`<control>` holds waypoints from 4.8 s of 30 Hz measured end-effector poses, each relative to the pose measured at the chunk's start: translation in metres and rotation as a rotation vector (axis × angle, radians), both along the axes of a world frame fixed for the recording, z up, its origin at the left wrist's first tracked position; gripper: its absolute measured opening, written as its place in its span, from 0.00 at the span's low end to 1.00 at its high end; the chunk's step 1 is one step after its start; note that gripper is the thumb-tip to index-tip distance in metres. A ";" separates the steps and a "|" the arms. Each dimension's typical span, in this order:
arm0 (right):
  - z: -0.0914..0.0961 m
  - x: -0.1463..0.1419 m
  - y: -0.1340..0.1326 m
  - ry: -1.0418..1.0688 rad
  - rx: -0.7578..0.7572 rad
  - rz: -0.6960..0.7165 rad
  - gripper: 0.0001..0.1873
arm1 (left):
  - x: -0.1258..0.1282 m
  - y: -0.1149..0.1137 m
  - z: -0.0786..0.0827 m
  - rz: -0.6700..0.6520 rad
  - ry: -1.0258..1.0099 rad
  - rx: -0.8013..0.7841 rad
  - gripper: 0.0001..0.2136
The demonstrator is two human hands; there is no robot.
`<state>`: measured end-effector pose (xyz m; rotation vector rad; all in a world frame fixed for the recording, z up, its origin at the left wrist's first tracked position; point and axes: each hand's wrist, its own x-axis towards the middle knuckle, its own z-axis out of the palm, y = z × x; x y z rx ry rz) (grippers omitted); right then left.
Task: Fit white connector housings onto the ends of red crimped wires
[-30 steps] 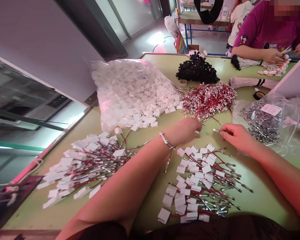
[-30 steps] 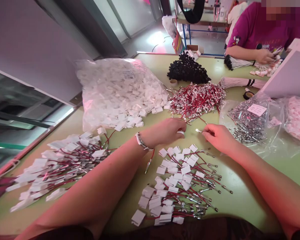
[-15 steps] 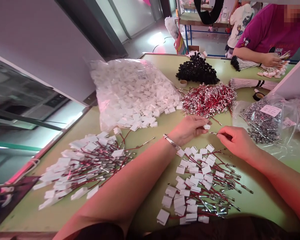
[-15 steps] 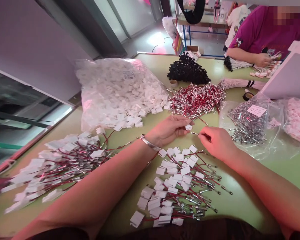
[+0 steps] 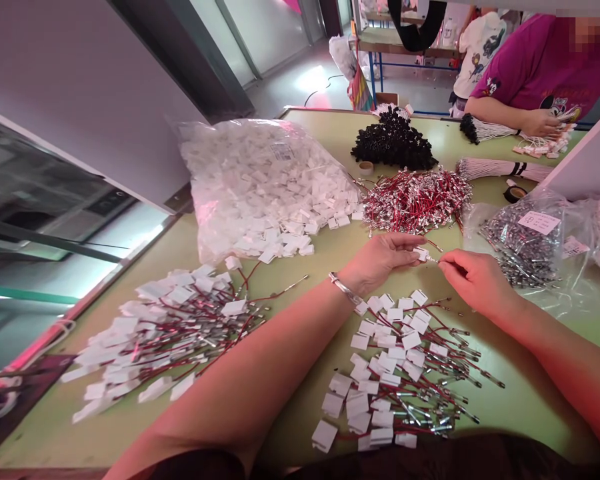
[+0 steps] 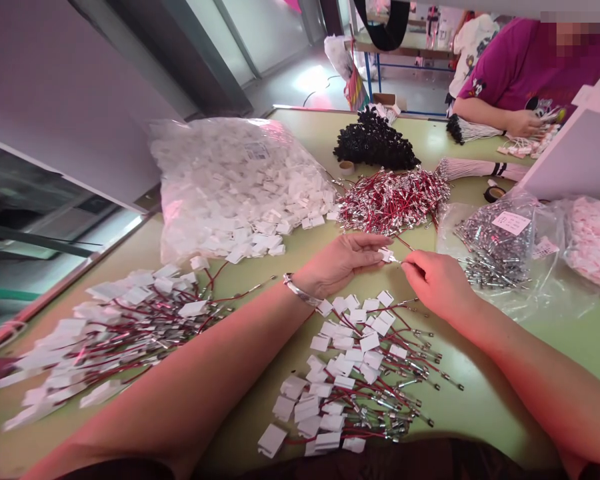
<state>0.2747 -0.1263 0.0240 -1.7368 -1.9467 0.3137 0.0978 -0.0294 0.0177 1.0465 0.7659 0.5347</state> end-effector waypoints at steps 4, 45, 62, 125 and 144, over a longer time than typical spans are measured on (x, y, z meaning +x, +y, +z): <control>0.001 -0.003 -0.001 -0.019 -0.022 0.018 0.11 | -0.001 0.001 0.002 -0.029 0.002 -0.054 0.09; -0.006 -0.005 0.001 0.138 -0.164 0.066 0.15 | -0.001 -0.003 -0.006 -0.205 0.005 0.028 0.06; -0.018 0.017 0.041 -0.267 -0.071 -0.195 0.10 | -0.013 0.003 0.021 -0.723 0.546 0.589 0.13; 0.010 0.011 0.004 0.179 -0.204 0.103 0.10 | 0.003 -0.017 0.004 -0.443 0.668 1.219 0.09; 0.012 0.036 0.014 0.058 -0.211 0.018 0.10 | -0.004 0.003 0.015 -0.338 0.602 1.370 0.14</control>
